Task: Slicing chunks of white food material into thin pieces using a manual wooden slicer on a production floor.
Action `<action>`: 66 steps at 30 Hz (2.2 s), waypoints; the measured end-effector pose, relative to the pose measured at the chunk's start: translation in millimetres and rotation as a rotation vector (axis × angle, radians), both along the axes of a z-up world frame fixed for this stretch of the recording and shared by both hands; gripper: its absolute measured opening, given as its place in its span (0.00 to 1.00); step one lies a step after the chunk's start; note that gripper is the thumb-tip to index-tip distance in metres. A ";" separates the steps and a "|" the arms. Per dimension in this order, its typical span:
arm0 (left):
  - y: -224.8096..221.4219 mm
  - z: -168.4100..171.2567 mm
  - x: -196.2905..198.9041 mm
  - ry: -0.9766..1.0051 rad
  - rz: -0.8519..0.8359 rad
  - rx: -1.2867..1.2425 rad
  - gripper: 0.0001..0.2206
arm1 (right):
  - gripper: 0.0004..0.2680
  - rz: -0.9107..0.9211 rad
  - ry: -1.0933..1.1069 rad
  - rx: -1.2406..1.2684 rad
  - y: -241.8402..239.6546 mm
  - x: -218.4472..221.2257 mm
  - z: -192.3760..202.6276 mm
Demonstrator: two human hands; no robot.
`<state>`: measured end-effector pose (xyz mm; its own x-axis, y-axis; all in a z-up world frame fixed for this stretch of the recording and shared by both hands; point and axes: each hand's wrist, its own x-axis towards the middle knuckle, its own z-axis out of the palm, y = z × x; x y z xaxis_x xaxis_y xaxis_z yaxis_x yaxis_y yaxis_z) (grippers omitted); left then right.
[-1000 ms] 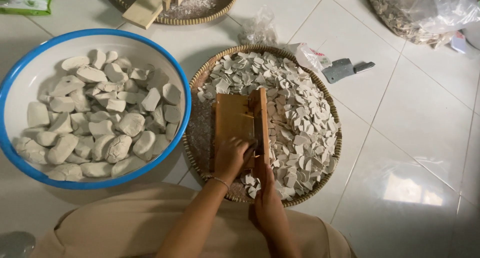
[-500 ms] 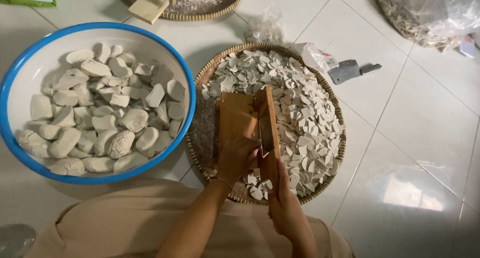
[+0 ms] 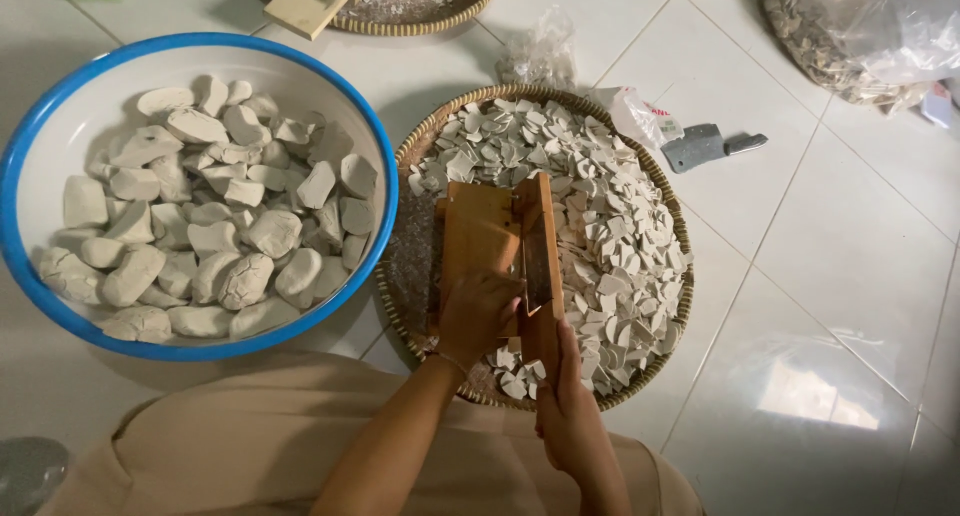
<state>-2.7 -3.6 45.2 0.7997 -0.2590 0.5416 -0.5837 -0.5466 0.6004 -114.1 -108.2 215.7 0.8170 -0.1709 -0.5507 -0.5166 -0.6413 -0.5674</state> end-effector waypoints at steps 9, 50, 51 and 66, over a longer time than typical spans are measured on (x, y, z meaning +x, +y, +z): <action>2.7 10.8 -3.6 0.029 -0.016 -0.055 0.04 | 0.29 0.049 -0.055 -0.024 -4.3 -4.3 -17.9; -9.4 -41.0 3.3 0.087 0.080 0.027 0.11 | 0.26 0.082 -0.311 -0.052 -9.9 -17.4 -98.3; -9.9 -43.2 2.8 0.077 0.090 0.026 0.13 | 0.26 0.055 -0.288 -0.059 -9.7 -17.5 -100.8; -5.9 -16.6 3.2 0.149 0.046 0.087 0.17 | 0.27 0.135 -0.451 -0.043 -16.0 -21.3 -112.0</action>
<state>0.5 -9.5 28.6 0.8816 -0.2610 0.3933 -0.4649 -0.6241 0.6280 -135.4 -124.2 103.7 0.9895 -0.0619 -0.1303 -0.1351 -0.7137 -0.6873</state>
